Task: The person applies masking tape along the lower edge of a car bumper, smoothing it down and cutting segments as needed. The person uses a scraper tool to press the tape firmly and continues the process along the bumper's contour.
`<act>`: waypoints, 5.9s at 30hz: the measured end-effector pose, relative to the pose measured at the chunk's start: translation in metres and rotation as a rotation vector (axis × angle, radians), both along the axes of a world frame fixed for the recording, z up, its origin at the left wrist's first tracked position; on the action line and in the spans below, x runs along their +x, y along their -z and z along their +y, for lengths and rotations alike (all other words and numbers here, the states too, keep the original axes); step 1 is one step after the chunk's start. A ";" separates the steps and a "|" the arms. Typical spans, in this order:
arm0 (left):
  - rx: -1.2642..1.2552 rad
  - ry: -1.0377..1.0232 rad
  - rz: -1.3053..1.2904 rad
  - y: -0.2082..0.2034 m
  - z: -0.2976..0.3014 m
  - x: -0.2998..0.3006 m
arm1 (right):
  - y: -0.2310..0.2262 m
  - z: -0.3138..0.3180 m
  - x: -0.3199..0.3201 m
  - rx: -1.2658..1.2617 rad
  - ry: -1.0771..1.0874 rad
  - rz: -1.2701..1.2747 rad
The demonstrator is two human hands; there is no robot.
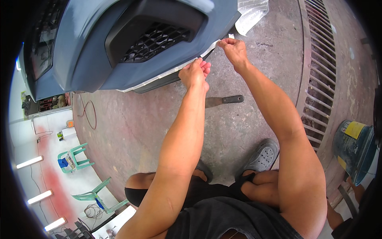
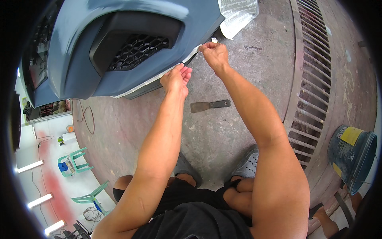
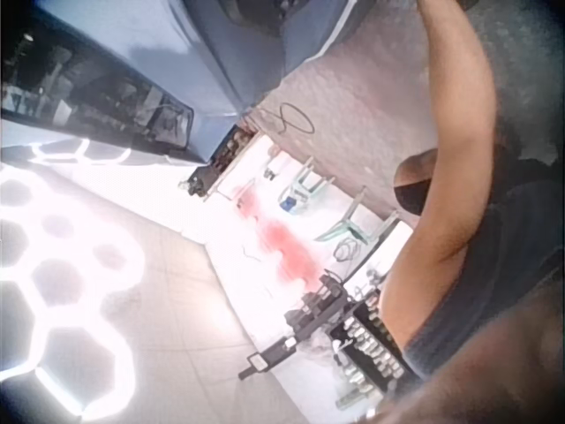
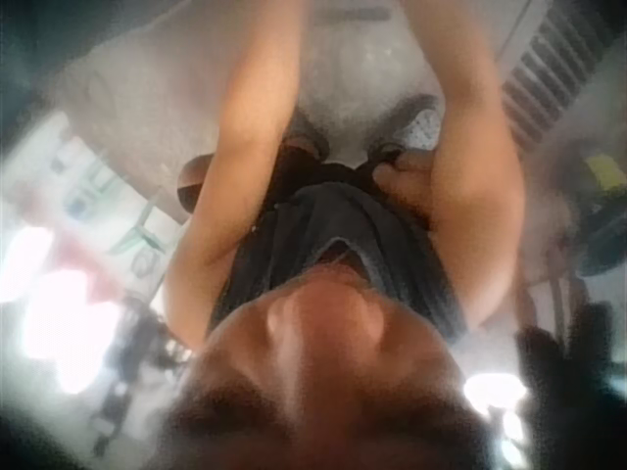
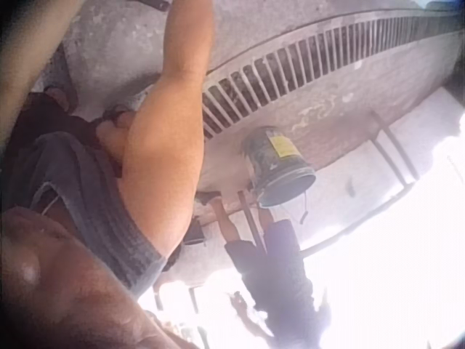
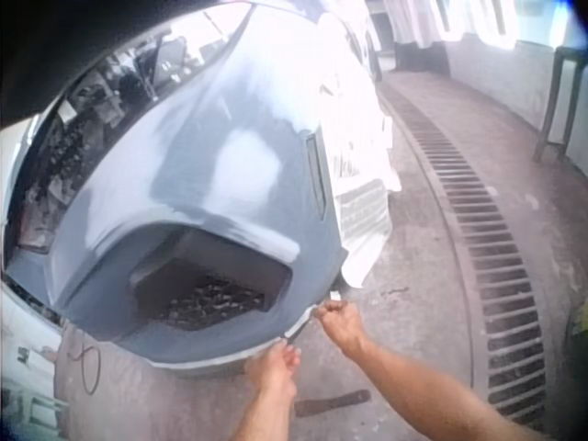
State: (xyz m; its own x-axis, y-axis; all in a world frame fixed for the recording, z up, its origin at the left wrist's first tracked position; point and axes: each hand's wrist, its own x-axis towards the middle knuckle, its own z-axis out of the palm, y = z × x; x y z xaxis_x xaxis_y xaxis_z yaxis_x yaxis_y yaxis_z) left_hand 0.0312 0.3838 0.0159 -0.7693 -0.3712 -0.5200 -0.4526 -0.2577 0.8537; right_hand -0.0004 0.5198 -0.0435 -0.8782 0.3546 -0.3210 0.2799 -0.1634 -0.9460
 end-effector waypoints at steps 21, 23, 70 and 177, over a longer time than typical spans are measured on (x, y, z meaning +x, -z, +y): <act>0.055 -0.133 -0.021 0.005 0.011 -0.017 | -0.003 0.000 0.000 -0.021 -0.042 0.001; -0.001 -0.120 -0.035 0.008 0.007 -0.006 | -0.001 0.002 0.000 -0.001 -0.035 0.002; 0.290 -0.506 -0.010 0.016 0.043 -0.020 | -0.006 0.006 -0.003 0.094 -0.109 -0.003; -0.508 -0.090 0.318 0.032 -0.032 0.016 | 0.012 -0.003 0.011 0.367 0.024 0.050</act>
